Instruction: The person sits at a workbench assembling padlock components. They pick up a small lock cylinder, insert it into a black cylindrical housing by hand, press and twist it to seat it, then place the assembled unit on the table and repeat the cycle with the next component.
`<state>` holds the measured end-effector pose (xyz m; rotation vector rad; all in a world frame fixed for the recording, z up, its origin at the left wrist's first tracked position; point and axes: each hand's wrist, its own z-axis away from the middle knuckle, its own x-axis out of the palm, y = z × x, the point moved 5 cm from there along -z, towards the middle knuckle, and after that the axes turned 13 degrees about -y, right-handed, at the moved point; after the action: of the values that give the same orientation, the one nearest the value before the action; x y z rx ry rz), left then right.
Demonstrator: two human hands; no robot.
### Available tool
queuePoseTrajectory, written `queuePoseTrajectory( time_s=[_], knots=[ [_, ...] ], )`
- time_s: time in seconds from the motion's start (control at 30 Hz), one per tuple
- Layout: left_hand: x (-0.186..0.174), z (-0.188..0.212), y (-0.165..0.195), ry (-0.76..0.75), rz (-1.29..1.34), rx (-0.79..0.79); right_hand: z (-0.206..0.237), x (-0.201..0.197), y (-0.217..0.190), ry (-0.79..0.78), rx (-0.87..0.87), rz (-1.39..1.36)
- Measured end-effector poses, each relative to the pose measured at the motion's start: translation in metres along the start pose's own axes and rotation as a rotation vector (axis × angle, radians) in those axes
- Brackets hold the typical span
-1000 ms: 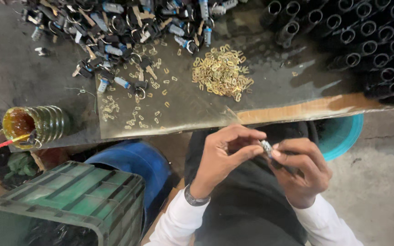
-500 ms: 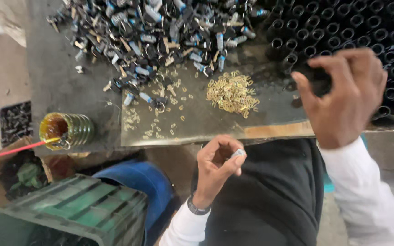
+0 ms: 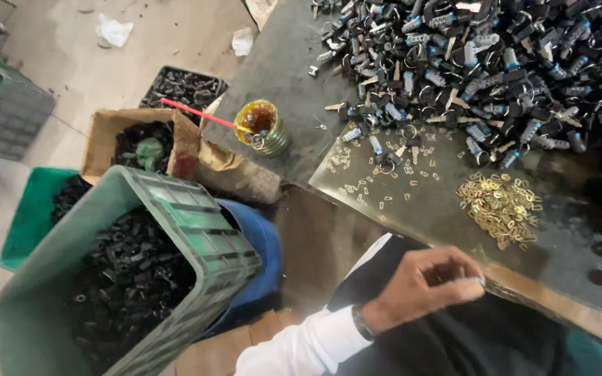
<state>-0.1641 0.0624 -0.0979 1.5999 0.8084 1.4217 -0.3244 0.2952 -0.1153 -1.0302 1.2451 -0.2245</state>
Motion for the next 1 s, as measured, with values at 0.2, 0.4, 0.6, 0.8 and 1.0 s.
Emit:
queuePoseTrajectory(
  time_s=[0.2,0.4,0.6,0.8,1.0],
  knots=[
    [-0.010,0.004,0.002,0.046,0.178,-0.099,0.021,0.028,0.003,-0.577,-0.518,-0.999],
    [0.000,0.000,-0.012,0.040,0.300,-0.107,0.036,0.046,-0.020,-0.836,-0.692,-1.395],
    [0.014,-0.005,-0.043,-0.075,0.383,-0.166,0.037,0.059,-0.024,-0.851,-0.695,-1.575],
    [0.021,-0.009,-0.057,-0.243,0.832,-0.168,0.063,0.072,0.005,-0.150,-0.532,-1.792],
    [0.018,-0.003,-0.048,-0.225,0.675,-0.165,0.097,0.076,-0.015,0.507,-0.098,-1.375]
  ],
)
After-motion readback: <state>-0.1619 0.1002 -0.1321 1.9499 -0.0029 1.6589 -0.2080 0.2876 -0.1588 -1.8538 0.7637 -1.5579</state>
